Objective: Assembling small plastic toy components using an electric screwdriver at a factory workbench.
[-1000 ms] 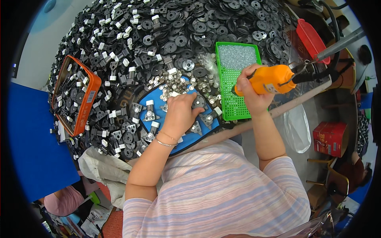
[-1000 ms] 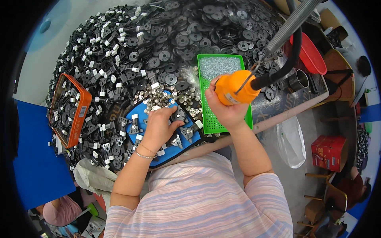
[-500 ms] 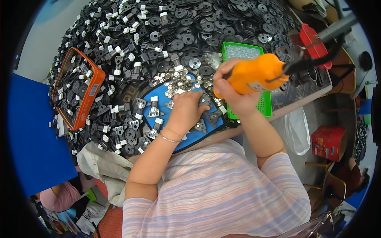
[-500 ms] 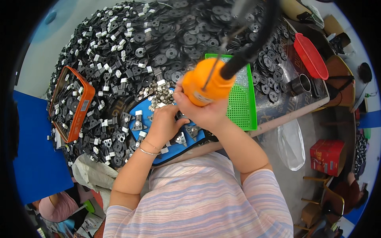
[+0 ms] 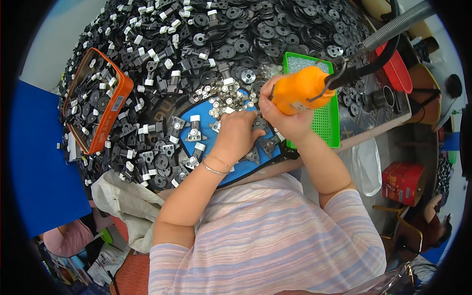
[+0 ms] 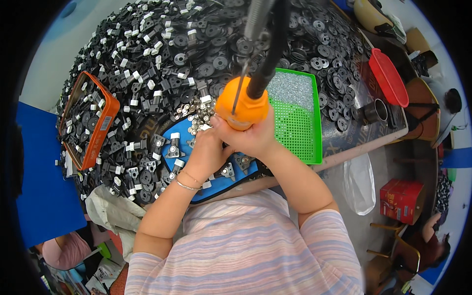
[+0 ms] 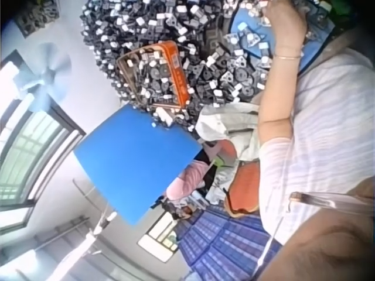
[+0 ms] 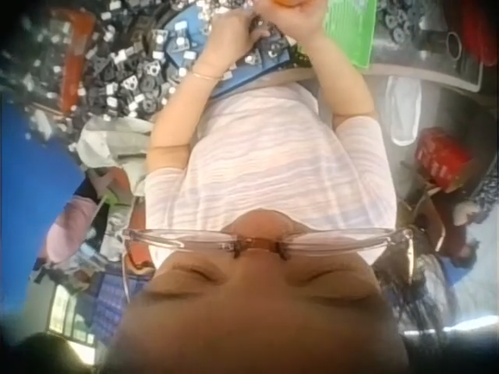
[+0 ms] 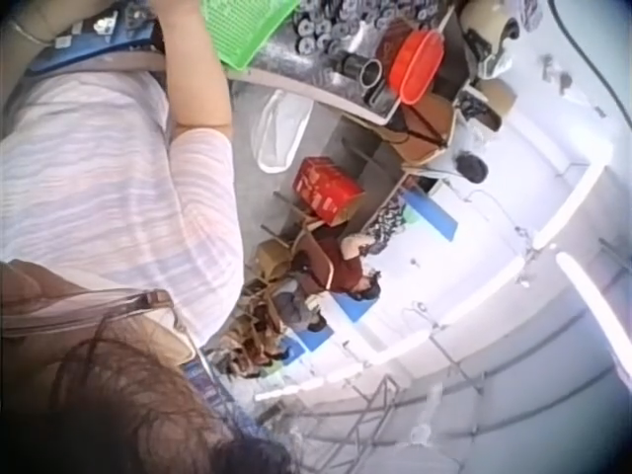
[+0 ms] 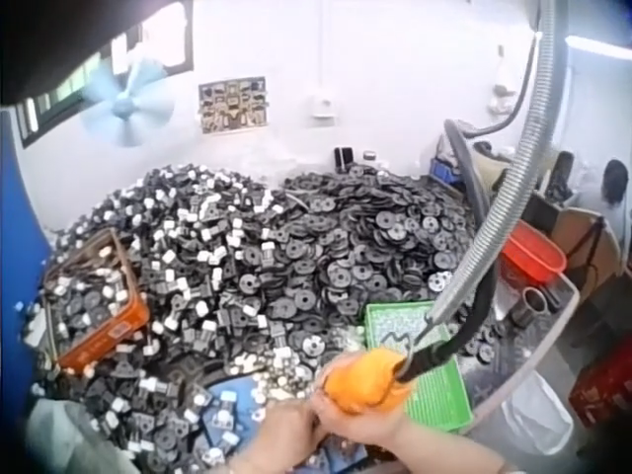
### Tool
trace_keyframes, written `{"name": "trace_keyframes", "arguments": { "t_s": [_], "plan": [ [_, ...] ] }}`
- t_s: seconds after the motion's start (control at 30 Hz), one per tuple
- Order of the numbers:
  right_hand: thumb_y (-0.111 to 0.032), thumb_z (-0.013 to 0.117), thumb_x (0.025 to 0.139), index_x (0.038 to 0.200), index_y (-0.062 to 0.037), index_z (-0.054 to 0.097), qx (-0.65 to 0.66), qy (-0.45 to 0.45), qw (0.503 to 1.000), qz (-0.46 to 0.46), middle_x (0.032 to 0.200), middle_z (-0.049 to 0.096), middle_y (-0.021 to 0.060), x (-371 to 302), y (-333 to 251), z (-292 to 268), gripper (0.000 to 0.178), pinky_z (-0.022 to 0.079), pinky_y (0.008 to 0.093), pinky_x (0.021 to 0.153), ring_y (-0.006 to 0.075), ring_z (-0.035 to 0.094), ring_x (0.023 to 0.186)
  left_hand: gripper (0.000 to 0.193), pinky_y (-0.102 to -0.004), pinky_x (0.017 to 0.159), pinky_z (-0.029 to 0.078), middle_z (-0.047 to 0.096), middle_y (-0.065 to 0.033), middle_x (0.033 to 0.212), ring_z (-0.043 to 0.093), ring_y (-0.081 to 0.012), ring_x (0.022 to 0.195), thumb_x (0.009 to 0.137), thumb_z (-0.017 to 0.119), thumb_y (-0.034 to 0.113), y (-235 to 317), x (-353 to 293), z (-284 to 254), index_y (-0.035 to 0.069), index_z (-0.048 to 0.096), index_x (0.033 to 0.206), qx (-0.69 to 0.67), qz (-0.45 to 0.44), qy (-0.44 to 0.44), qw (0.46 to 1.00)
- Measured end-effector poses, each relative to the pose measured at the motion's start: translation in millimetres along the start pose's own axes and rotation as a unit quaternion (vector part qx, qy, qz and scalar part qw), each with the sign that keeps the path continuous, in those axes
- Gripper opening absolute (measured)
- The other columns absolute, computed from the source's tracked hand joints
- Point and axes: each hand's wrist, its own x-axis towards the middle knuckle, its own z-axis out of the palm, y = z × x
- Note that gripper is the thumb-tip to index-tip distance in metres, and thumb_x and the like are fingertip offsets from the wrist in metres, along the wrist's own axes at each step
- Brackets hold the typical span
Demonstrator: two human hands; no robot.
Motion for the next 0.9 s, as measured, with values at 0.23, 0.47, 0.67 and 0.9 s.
{"name": "trace_keyframes", "arguments": {
  "t_s": [0.23, 0.47, 0.67, 0.9],
  "plan": [
    [0.002, 0.067, 0.067, 0.087, -0.0022, 0.052, 0.060, -0.107, 0.992, -0.026, 0.081, 0.055, 0.0092, 16.1, -6.4, -9.3, 0.025, 0.046, 0.0254, 0.062, 0.0153, 0.055, 0.072, 0.031, -0.0386, 0.072, 0.039, 0.061, -0.0102, 0.081, 0.057, -0.0271, 0.080, 0.067, 0.070, 0.022, 1.0, 1.9, -1.2, 0.003, 0.060, 0.089, 0.002, 0.011, 0.007, 1.000],
    [-0.007, 0.063, 0.075, 0.097, -0.0039, 0.048, 0.210, 0.000, 0.973, -0.097, 0.087, 0.050, 0.0110, 8.5, -32.5, -61.8, 0.027, 0.042, 0.0284, 0.058, 0.0159, 0.051, 0.062, 0.027, -0.0376, 0.074, 0.039, 0.060, -0.0109, 0.081, 0.056, -0.0270, 0.083, 0.070, 0.067, 0.023, 6.7, 6.7, -9.2, 0.003, 0.061, 0.087, 0.073, 0.016, 0.002, 0.997],
    [0.006, 0.060, 0.071, 0.095, -0.0003, 0.048, 0.210, 0.118, 0.969, -0.056, 0.081, 0.055, 0.0123, -22.8, -29.1, -79.5, 0.028, 0.046, 0.0257, 0.057, 0.0156, 0.054, 0.061, 0.016, -0.0387, 0.074, 0.039, 0.057, -0.0090, 0.085, 0.053, -0.0259, 0.087, 0.070, 0.066, 0.019, -2.2, 62.2, -8.4, 0.007, 0.062, 0.080, 0.139, 0.049, 0.081, 0.986],
    [0.007, 0.059, 0.070, 0.095, -0.0003, 0.047, 0.150, 0.127, 0.976, -0.098, 0.081, 0.053, 0.0130, -37.0, -41.2, -91.9, 0.029, 0.046, 0.0250, 0.055, 0.0161, 0.053, 0.061, 0.006, -0.0374, 0.073, 0.040, 0.057, -0.0061, 0.082, 0.052, -0.0261, 0.084, 0.070, 0.061, 0.010, -14.7, 82.6, 1.1, 0.007, 0.063, 0.074, 0.193, 0.095, 0.028, 0.976]
  ]
}}
